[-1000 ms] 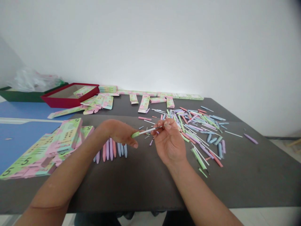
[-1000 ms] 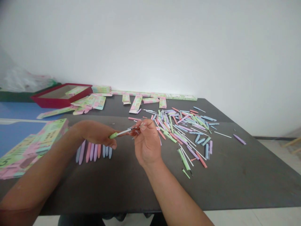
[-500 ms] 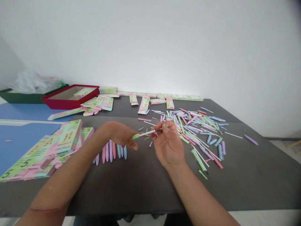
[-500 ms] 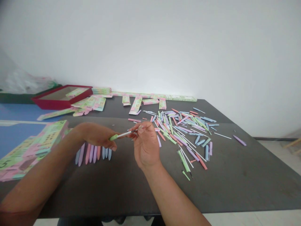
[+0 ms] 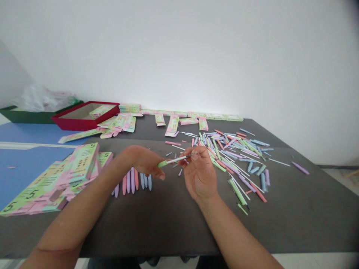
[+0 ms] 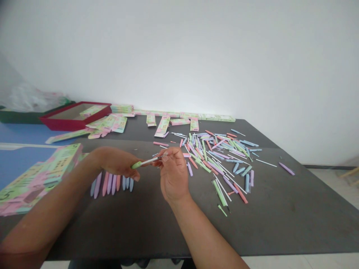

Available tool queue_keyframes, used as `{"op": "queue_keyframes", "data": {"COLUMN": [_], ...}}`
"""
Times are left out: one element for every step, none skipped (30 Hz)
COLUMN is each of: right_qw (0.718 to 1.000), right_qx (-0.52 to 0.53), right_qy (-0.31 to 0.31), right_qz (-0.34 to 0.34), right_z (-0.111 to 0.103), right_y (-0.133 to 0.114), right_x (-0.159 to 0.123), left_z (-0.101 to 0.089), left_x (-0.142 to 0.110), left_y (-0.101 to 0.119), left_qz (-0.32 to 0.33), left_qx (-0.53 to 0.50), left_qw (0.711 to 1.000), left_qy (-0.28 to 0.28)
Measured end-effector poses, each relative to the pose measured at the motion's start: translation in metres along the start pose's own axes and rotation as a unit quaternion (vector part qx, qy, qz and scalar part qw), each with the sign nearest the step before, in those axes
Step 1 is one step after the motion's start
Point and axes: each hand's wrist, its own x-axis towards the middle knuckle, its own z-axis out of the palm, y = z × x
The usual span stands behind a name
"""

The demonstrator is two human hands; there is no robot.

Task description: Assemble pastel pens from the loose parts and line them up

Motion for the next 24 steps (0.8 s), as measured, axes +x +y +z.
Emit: {"op": "queue_keyframes", "data": {"right_qw": [1.000, 1.000, 1.000, 0.999, 0.999, 0.999, 0.998, 0.998, 0.997, 0.996, 0.996, 0.995, 0.995, 0.995, 0.995, 0.995, 0.995, 0.995, 0.995, 0.995, 0.994, 0.994, 0.994, 0.993], "right_qx": [-0.006, -0.014, -0.022, -0.028, -0.033, -0.038, -0.043, -0.049, -0.056, -0.063, -0.070, -0.075, -0.079, -0.081, -0.082, -0.082, -0.084, -0.086, -0.091, -0.096, -0.101, -0.104, -0.104, -0.104], "right_qy": [0.003, 0.007, 0.010, 0.013, 0.014, 0.014, 0.013, 0.012, 0.010, 0.009, 0.009, 0.009, 0.008, 0.006, 0.003, 0.001, -0.001, -0.003, -0.007, -0.012, -0.018, -0.027, -0.037, -0.047], "right_qz": [-0.003, -0.007, -0.012, -0.019, -0.026, -0.034, -0.041, -0.048, -0.053, -0.058, -0.061, -0.063, -0.064, -0.063, -0.061, -0.059, -0.055, -0.051, -0.044, -0.036, -0.025, -0.013, -0.002, 0.007], "right_z": [0.000, 0.000, 0.000, 0.000, 0.000, 0.001, 0.001, 0.001, 0.001, 0.000, 0.000, 0.000, 0.000, -0.001, -0.001, -0.002, -0.003, -0.004, -0.005, -0.006, -0.007, -0.007, -0.007, -0.007], "right_y": [0.000, 0.001, 0.001, 0.002, 0.003, 0.003, 0.004, 0.004, 0.005, 0.006, 0.007, 0.007, 0.008, 0.009, 0.009, 0.009, 0.010, 0.010, 0.010, 0.010, 0.010, 0.011, 0.011, 0.012], "right_x": [0.000, -0.001, -0.001, -0.001, -0.002, -0.003, -0.004, -0.004, -0.005, -0.006, -0.006, -0.007, -0.007, -0.008, -0.008, -0.008, -0.009, -0.009, -0.010, -0.010, -0.011, -0.012, -0.013, -0.014], "left_z": [0.000, 0.000, 0.000, 0.000, 0.000, 0.000, 0.000, 0.000, 0.000, 0.000, 0.001, 0.001, 0.001, 0.001, 0.000, 0.000, 0.000, 0.000, 0.000, 0.000, 0.000, 0.001, 0.001, 0.002], "left_x": [0.000, -0.001, -0.001, -0.001, -0.001, -0.001, -0.001, -0.001, -0.001, -0.001, 0.000, 0.000, 0.000, -0.001, -0.001, -0.001, -0.001, -0.002, -0.002, -0.002, -0.002, -0.002, -0.002, -0.001], "left_y": [0.001, 0.001, 0.002, 0.002, 0.001, 0.001, 0.000, 0.000, -0.001, -0.001, -0.001, -0.001, -0.001, -0.001, 0.000, 0.000, 0.001, 0.001, 0.001, 0.001, 0.001, 0.000, -0.001, -0.002], "left_qz": [0.000, -0.001, 0.000, 0.001, 0.004, 0.007, 0.010, 0.012, 0.013, 0.013, 0.012, 0.012, 0.012, 0.011, 0.009, 0.008, 0.007, 0.007, 0.007, 0.009, 0.011, 0.013, 0.015, 0.020], "left_qx": [0.004, 0.006, 0.007, 0.007, 0.006, 0.004, 0.001, -0.001, -0.002, -0.002, -0.002, -0.002, -0.001, 0.001, 0.003, 0.005, 0.006, 0.005, 0.005, 0.006, 0.006, 0.006, 0.003, -0.002], "left_qw": [1.000, 1.000, 1.000, 1.000, 1.000, 1.000, 1.000, 1.000, 1.000, 1.000, 1.000, 1.000, 1.000, 1.000, 1.000, 1.000, 1.000, 1.000, 1.000, 1.000, 1.000, 1.000, 1.000, 1.000], "left_qy": [0.000, 0.001, 0.003, 0.004, 0.003, 0.002, 0.001, 0.001, 0.002, 0.003, 0.005, 0.006, 0.006, 0.004, 0.002, 0.000, -0.002, -0.002, 0.000, 0.003, 0.005, 0.005, 0.005, 0.003]}}
